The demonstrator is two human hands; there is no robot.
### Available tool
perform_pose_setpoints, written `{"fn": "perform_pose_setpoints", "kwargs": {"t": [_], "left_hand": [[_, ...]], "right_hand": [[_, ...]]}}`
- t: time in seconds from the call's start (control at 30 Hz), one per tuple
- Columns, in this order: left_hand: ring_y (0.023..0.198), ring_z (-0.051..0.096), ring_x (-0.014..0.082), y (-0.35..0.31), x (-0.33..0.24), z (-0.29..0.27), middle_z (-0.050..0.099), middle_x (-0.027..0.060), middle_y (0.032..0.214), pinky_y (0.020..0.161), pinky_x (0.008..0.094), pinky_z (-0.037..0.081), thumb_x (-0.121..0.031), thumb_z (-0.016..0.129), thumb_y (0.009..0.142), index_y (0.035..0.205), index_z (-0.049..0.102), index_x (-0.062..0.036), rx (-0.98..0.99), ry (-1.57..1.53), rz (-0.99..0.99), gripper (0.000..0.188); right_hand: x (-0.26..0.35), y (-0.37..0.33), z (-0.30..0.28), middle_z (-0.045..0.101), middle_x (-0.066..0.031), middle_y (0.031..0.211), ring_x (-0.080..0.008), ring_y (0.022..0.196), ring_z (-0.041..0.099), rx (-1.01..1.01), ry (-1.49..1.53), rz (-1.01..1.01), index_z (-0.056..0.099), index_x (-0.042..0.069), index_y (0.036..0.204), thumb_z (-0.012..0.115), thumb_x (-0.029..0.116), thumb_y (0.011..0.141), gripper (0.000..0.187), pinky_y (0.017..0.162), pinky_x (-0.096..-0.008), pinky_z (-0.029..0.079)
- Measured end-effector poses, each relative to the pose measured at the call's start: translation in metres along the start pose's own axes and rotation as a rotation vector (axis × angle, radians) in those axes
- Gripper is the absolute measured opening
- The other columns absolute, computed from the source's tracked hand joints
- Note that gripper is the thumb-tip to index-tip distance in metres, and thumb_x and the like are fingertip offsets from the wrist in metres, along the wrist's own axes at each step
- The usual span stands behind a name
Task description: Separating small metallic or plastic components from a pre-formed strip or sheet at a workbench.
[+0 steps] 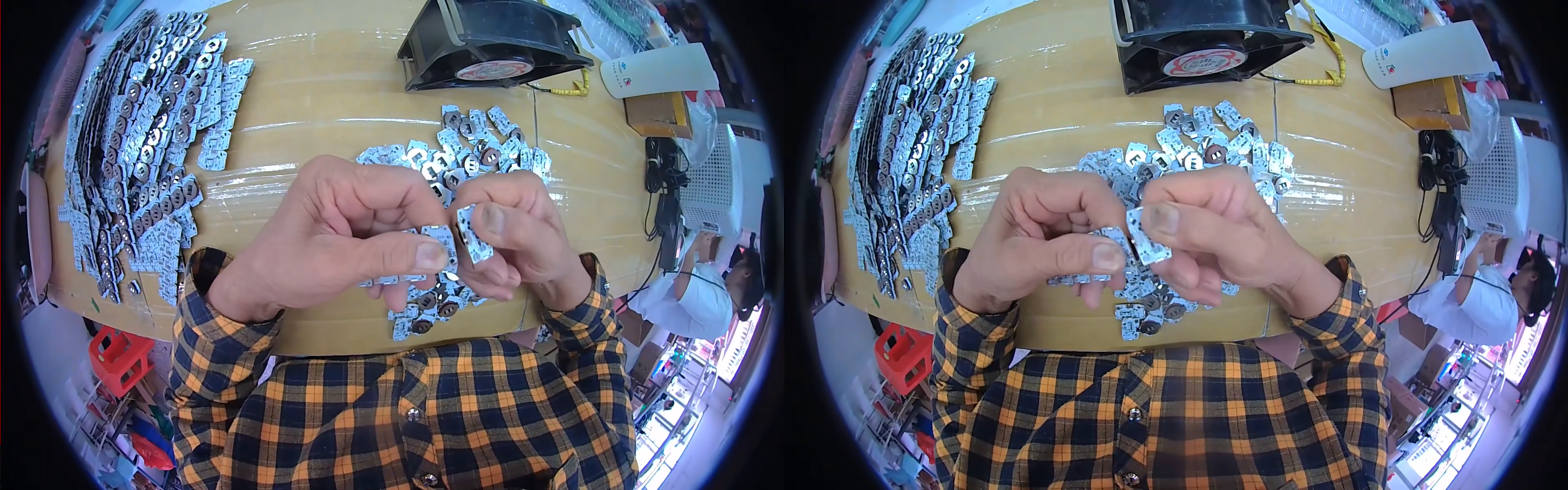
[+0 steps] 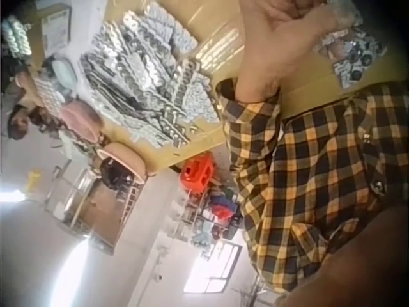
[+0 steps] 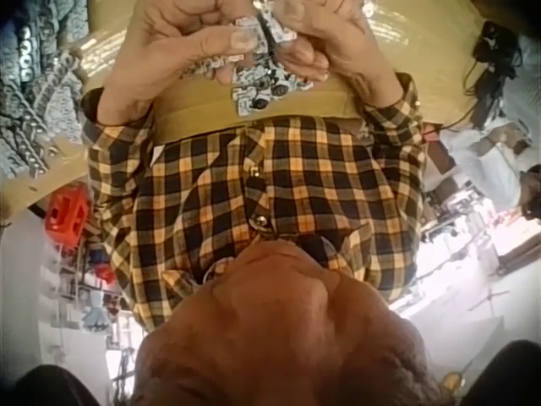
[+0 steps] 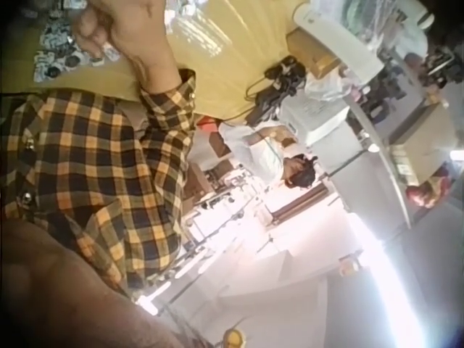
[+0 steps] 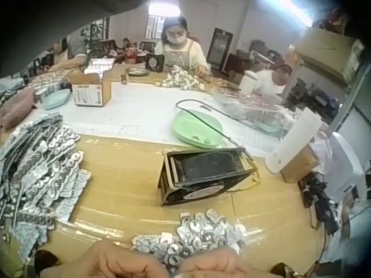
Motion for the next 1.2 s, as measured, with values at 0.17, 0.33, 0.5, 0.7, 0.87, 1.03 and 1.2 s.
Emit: {"fn": "perform_pose_setpoints", "kwargs": {"t": [0.17,0.33,0.5,0.7,0.87,1.03,1.2], "left_hand": [[0.060,0.062,0.0098,0.001,0.004,0.001,0.067,0.0087,0.078,0.052,0.0199,0.046,-0.008,0.065,0.088,0.088,0.064,0.0018,-0.167,0.115,0.050,0.010],[0.058,0.061,0.0144,0.005,0.004,0.003,0.066,0.0096,0.075,0.052,0.0257,0.045,0.000,0.067,0.080,0.093,0.064,0.0024,-0.354,0.958,0.724,0.013],[0.055,0.060,0.0208,0.008,0.011,0.006,0.063,0.0110,0.070,0.049,0.0289,0.043,0.007,0.069,0.072,0.092,0.064,0.0007,-0.376,1.065,0.851,0.021],[0.054,0.059,0.0227,0.009,0.014,0.009,0.062,0.0108,0.069,0.047,0.0302,0.042,0.008,0.069,0.070,0.090,0.064,0.0002,-0.469,1.122,0.914,0.022],[0.054,0.059,0.0224,0.009,0.013,0.009,0.062,0.0107,0.069,0.048,0.0300,0.043,0.008,0.069,0.071,0.090,0.063,0.0006,-0.489,1.134,0.921,0.021],[0.054,0.060,0.0230,0.008,0.011,0.008,0.062,0.0110,0.069,0.048,0.0301,0.043,0.007,0.070,0.070,0.089,0.063,0.0008,-0.489,1.109,0.919,0.021],[0.054,0.059,0.0229,0.007,0.012,0.006,0.062,0.0108,0.069,0.047,0.0301,0.042,0.007,0.070,0.071,0.089,0.064,0.0003,-0.397,1.145,0.898,0.020]], "right_hand": [[-0.001,0.005,0.000,0.043,-0.0040,0.049,-0.0078,0.034,0.036,-0.171,-0.058,-0.117,0.048,0.000,0.072,0.045,0.021,0.099,0.034,0.031,-0.0225,0.031],[0.005,0.004,-0.003,0.046,-0.0027,0.053,-0.0055,0.038,0.037,-0.310,-0.313,-0.158,0.049,0.001,0.071,0.047,0.018,0.098,0.032,0.036,-0.0210,0.033],[0.002,0.004,-0.003,0.053,0.0019,0.055,-0.0007,0.042,0.044,-0.281,-0.413,-0.191,0.060,0.001,0.080,0.051,0.014,0.098,0.024,0.039,-0.0169,0.032],[0.003,0.006,0.001,0.046,0.0005,0.053,-0.0033,0.040,0.038,-0.300,-0.414,-0.174,0.050,0.002,0.071,0.050,0.018,0.097,0.031,0.037,-0.0199,0.032],[0.002,0.007,0.001,0.045,0.0002,0.052,-0.0043,0.038,0.037,-0.300,-0.395,-0.170,0.049,0.002,0.070,0.050,0.018,0.097,0.031,0.037,-0.0203,0.032],[0.001,0.007,0.001,0.044,-0.0002,0.052,-0.0053,0.037,0.037,-0.294,-0.338,-0.165,0.049,0.001,0.071,0.051,0.017,0.097,0.030,0.036,-0.0207,0.031],[-0.002,0.008,0.000,0.051,0.0024,0.053,-0.0015,0.039,0.042,-0.351,-0.307,-0.174,0.058,0.002,0.076,0.054,0.017,0.097,0.026,0.037,-0.0174,0.030]]}}
Point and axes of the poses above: each hand's wrist, its own y-axis towards the middle knuckle, its own z-axis out of the palm, x = y × z, the point moved 1 cm from there along y, towards the middle knuckle
